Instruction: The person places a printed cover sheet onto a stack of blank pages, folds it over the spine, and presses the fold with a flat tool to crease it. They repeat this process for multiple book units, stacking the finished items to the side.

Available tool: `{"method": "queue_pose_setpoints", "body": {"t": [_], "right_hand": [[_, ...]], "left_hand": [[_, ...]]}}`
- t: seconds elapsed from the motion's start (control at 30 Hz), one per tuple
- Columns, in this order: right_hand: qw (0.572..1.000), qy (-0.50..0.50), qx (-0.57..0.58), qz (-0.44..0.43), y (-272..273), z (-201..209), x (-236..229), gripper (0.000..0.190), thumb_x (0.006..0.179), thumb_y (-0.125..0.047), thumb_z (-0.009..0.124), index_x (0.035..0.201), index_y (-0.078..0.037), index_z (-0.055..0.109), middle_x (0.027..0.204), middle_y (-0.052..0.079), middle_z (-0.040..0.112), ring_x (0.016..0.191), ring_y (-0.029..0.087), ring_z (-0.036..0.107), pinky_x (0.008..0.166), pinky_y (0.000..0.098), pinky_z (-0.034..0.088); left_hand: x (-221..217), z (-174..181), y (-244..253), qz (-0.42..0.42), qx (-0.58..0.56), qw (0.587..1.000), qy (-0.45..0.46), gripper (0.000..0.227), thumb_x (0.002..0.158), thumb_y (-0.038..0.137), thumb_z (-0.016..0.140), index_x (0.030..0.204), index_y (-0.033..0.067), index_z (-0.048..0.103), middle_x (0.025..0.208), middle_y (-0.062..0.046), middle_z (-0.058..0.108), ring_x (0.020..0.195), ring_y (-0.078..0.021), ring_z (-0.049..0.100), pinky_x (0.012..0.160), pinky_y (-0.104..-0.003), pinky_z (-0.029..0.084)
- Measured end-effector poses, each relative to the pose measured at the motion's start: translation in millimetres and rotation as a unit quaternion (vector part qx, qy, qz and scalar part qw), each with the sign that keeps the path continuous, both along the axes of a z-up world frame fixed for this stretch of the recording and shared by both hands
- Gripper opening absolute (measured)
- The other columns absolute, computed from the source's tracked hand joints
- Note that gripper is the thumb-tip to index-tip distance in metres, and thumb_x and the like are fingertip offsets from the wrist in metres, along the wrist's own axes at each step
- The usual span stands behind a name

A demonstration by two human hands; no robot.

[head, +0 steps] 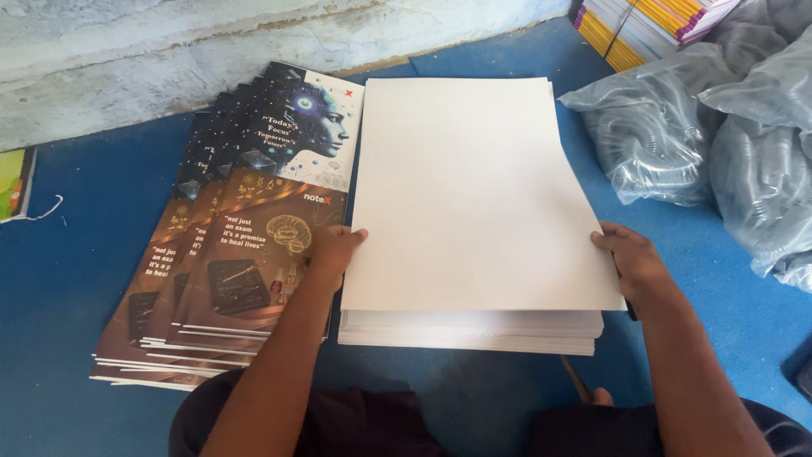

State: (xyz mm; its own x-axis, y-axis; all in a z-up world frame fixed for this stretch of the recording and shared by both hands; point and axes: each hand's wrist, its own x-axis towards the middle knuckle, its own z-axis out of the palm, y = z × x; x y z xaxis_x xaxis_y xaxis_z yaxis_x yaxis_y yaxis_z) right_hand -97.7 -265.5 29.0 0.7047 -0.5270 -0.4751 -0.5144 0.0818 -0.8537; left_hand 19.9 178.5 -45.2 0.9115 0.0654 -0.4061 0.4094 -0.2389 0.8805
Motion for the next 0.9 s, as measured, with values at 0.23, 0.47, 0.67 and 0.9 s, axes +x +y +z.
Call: {"method": "queue_pose_setpoints", "body": {"t": [0.23, 0.47, 0.67, 0.9], "right_hand": [[0.981, -0.06, -0.168, 0.076, 2, 33, -11, 0.036, 0.092, -0.012, 0.072, 0.124, 0.004, 0.07, 0.101, 0.017, 0.075, 0.089, 0.025, 0.072, 0.08, 0.0329, 0.057], [0.978, -0.161, -0.121, 0.046, 14, 65, -20, 0.031, 0.095, -0.013, 0.067, 0.122, 0.004, 0.072, 0.099, 0.013, 0.074, 0.086, 0.019, 0.069, 0.076, 0.0297, 0.054], [0.964, -0.242, -0.1, 0.051, 21, 73, -22, 0.026, 0.099, -0.011, 0.063, 0.121, 0.0, 0.069, 0.107, 0.012, 0.073, 0.093, 0.015, 0.069, 0.083, 0.0293, 0.054], [0.937, -0.334, -0.029, 0.097, 20, 51, -10, 0.014, 0.099, -0.007, 0.067, 0.109, -0.006, 0.059, 0.126, 0.013, 0.067, 0.112, 0.018, 0.064, 0.096, 0.0339, 0.054]], "left_hand": [[2, -15, -15, -0.081, 0.191, 0.972, -0.11, 0.031, 0.082, 0.029, 0.082, 0.082, 0.0015, 0.068, 0.068, -0.008, 0.067, 0.062, -0.0187, 0.063, 0.06, -0.035, 0.051], [-1, -22, -43, -0.12, 0.206, 0.962, -0.135, 0.038, 0.08, 0.028, 0.085, 0.073, 0.0026, 0.058, 0.067, -0.013, 0.062, 0.062, -0.0247, 0.06, 0.059, -0.041, 0.05], [-8, -13, -75, -0.122, 0.215, 0.962, -0.117, 0.039, 0.079, 0.028, 0.085, 0.068, 0.006, 0.055, 0.066, -0.011, 0.064, 0.062, -0.0244, 0.062, 0.061, -0.04, 0.051], [-19, 1, -100, -0.15, 0.209, 0.961, -0.098, 0.03, 0.083, 0.025, 0.081, 0.074, 0.0049, 0.06, 0.07, -0.011, 0.066, 0.065, -0.0243, 0.066, 0.063, -0.04, 0.054]]}}
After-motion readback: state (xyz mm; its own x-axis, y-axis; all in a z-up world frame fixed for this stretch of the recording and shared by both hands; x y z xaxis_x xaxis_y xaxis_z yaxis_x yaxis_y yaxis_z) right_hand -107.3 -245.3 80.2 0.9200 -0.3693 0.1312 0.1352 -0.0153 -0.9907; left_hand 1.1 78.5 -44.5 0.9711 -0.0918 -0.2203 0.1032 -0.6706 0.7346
